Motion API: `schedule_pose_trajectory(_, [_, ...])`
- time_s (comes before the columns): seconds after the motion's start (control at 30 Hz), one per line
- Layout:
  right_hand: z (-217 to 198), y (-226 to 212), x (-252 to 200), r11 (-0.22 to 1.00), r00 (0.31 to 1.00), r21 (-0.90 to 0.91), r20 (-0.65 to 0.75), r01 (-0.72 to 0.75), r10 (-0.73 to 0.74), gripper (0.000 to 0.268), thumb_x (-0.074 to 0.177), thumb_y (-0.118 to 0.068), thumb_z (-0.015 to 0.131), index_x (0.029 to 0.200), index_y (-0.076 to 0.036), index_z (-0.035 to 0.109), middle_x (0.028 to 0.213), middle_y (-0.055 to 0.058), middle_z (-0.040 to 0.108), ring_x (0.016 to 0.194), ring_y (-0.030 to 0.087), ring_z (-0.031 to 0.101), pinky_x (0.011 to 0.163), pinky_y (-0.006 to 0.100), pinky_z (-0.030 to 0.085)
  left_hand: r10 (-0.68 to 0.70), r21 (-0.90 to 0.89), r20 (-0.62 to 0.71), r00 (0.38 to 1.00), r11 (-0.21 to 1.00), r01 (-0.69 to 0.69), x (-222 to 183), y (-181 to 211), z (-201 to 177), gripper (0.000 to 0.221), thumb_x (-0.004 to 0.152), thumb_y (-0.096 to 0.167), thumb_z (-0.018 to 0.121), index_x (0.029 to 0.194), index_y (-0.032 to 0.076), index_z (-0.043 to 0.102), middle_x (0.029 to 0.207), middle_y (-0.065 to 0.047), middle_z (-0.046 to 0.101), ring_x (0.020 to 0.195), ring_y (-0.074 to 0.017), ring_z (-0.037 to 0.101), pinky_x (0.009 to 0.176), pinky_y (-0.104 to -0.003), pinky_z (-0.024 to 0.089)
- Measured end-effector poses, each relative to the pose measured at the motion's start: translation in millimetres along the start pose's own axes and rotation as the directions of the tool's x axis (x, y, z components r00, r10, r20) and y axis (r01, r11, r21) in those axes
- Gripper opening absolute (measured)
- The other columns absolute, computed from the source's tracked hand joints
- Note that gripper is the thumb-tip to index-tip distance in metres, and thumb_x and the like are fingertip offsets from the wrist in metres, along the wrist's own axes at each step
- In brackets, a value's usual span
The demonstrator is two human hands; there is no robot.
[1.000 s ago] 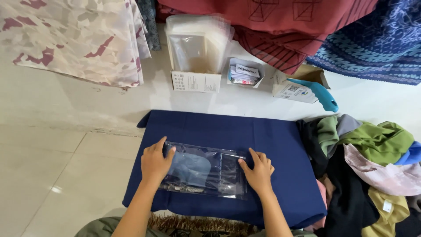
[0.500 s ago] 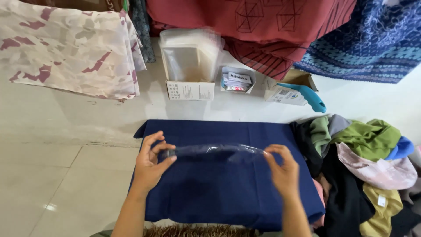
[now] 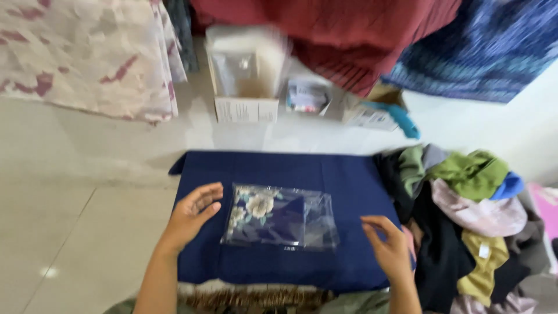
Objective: Lint rolling, folding, and placing fabric into plastic bags for packaging.
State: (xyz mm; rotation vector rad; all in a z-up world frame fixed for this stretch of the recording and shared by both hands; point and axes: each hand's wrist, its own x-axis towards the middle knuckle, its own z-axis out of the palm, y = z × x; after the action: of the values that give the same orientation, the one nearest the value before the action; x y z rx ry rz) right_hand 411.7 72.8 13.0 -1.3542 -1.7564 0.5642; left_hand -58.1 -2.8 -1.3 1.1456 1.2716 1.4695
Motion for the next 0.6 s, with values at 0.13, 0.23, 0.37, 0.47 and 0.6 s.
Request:
schedule_pose_trajectory(0.13, [35,-82,73,0.962,0.962,-0.039,-0.03,0.269,-0.27,0.012,0.092,-0.017,0.073,0.099,-0.013,0.081,0.101,0.0,0.081,0.098,0.011,0.073,0.092,0.025,0.052,-0.062,-0.04,-0.145,0.987,0.998,0.057,8,-17,11,0.039,0.09,0.009,0.071,0.129,0.007,0.071,0.125,-0.009,0.076,0.118,-0.0159,0.069,0.105,-0.028,0.053])
schedule_pose_trajectory(0.23, [70,-124,132,0.832,0.829,-0.112,-0.09,0.543,-0.553,0.015,0.095,-0.017,0.07,0.105,-0.008,0.077,0.106,0.006,0.078,0.102,0.022,0.073,0.092,0.034,0.054,-0.104,-0.123,-0.266,0.958,0.99,0.074,16,-39,8,0.036,0.091,0.009,0.071,0.126,0.004,0.073,0.12,-0.013,0.077,0.107,-0.0206,0.074,0.102,-0.028,0.052])
schedule_pose_trajectory(0.37, [112,-142,213,0.573,0.64,-0.519,-0.063,0.635,-0.766,0.03,0.096,-0.007,0.063,0.125,-0.006,0.067,0.115,0.009,0.067,0.082,0.037,0.065,0.064,0.05,0.052,-0.123,-0.172,-0.234,0.964,0.982,0.083,19,-38,3,0.04,0.092,0.017,0.068,0.131,0.004,0.071,0.123,-0.015,0.076,0.106,-0.0245,0.074,0.093,-0.031,0.053])
schedule_pose_trajectory(0.47, [131,-133,255,0.553,0.805,-0.712,0.03,0.433,-0.593,0.044,0.093,-0.008,0.056,0.136,-0.012,0.059,0.127,0.008,0.061,0.07,0.045,0.069,0.053,0.058,0.055,-0.143,-0.189,-0.21,0.967,0.977,0.103,25,-49,-5,0.042,0.092,0.017,0.068,0.131,0.003,0.072,0.124,-0.016,0.076,0.109,-0.0251,0.074,0.097,-0.032,0.054])
schedule_pose_trajectory(0.6, [141,-108,276,0.516,0.844,-0.763,0.069,0.388,-0.532,0.023,0.087,-0.002,0.057,0.106,-0.009,0.065,0.087,0.013,0.073,0.065,0.046,0.07,0.051,0.057,0.054,-0.231,-0.21,-0.192,0.954,0.959,0.19,26,-28,-10,0.043,0.093,0.017,0.067,0.133,0.004,0.072,0.128,-0.015,0.074,0.113,-0.0262,0.073,0.1,-0.035,0.054])
